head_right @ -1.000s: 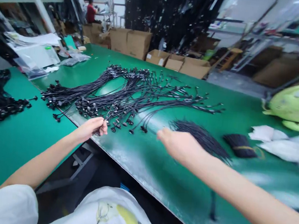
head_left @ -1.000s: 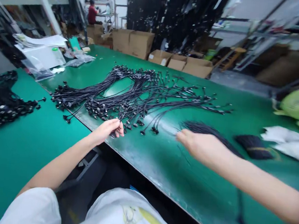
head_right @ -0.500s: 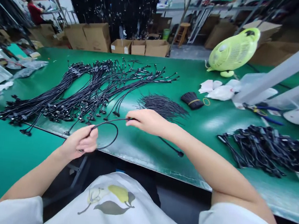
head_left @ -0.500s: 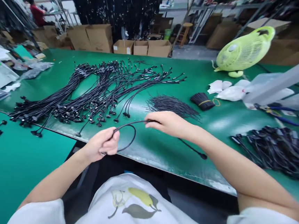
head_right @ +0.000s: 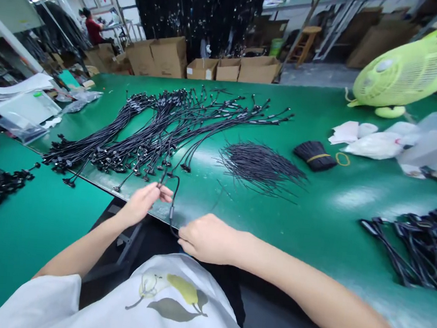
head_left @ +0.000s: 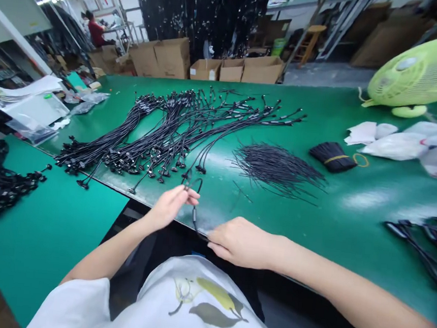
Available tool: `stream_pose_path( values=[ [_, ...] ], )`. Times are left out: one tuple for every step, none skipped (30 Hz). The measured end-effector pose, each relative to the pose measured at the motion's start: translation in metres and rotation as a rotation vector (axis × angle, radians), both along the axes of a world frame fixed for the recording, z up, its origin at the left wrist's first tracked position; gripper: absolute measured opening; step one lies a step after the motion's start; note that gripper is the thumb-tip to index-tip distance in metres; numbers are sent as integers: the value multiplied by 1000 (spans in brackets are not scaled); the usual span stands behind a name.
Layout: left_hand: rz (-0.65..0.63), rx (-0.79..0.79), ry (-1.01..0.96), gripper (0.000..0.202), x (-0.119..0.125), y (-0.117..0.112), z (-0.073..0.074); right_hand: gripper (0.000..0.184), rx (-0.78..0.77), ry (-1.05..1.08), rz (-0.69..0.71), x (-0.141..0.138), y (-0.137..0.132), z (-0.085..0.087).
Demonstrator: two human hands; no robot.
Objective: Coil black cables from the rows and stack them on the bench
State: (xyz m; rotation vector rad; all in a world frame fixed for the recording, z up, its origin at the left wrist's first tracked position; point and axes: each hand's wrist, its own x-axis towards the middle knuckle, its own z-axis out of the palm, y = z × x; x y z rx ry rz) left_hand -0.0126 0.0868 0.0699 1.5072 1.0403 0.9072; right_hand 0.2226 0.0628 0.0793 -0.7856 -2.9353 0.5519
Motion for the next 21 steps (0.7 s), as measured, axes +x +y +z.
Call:
stream_pose_path(
  values=[
    [-96, 30, 75, 35, 6, -5, -3, 24, -39, 66, -13, -5, 2, 6],
    [-182, 31, 106, 34, 10, -11, -4, 25, -64, 150, -69, -7, 7, 10],
    [-244, 5, 87, 34, 12, -16, -5, 26, -77, 250, -151, -8, 13, 11],
    [-279, -43, 20, 33, 13, -19, -4, 26, -77, 366, -249, -9, 20, 9],
    [-284, -103, -85, 33, 14, -21, -4, 25, -69, 491, -343, -10, 26, 4],
    [-270, -165, -206, 33, 14, -22, -3, 25, -63, 617, -425, -13, 31, -3],
    [-240, -218, -330, 33, 15, -22, -3, 28, -79, 733, -489, -17, 35, -11],
    [-197, -265, -436, 34, 17, -20, -3, 32, -136, 832, -538, -22, 37, -21],
    [-157, -311, -509, 35, 20, -19, -5, 33, -238, 914, -577, -29, 37, -30],
    [-111, -351, -553, 36, 23, -17, -7, 32, -360, 984, -619, -36, 37, -39],
    [-72, -383, -571, 39, 27, -16, -11, 31, -481, 1043, -669, -42, 36, -46],
    [-43, -408, -570, 43, 31, -16, -15, 31, -585, 1101, -727, -48, 34, -52],
    [-26, -428, -558, 47, 34, -17, -20, 31, -668, 1166, -783, -52, 33, -56],
    [-17, -448, -542, 52, 37, -18, -25, 32, -740, 1235, -826, -55, 31, -58],
    [-6, -463, -535, 55, 40, -20, -30, 32, -818, 1297, -844, -57, 30, -58],
    [14, -472, -536, 56, 42, -22, -35, 33, -908, 1348, -840, -58, 29, -58],
    [41, -466, -538, 55, 42, -24, -39, 35, -996, 1394, -828, -59, 28, -56],
    [68, -447, -534, 53, 42, -25, -43, 37, -1074, 1428, -811, -60, 26, -55],
    [85, -415, -513, 50, 42, -25, -46, 39, -1131, 1451, -796, -61, 25, -53],
    [81, -377, -469, 48, 40, -25, -49, 40, -1158, 1464, -787, -63, 23, -52],
    [51, -338, -401, 46, 38, -24, -52, 40, -1157, 1475, -790, -66, 21, -51]
  ],
)
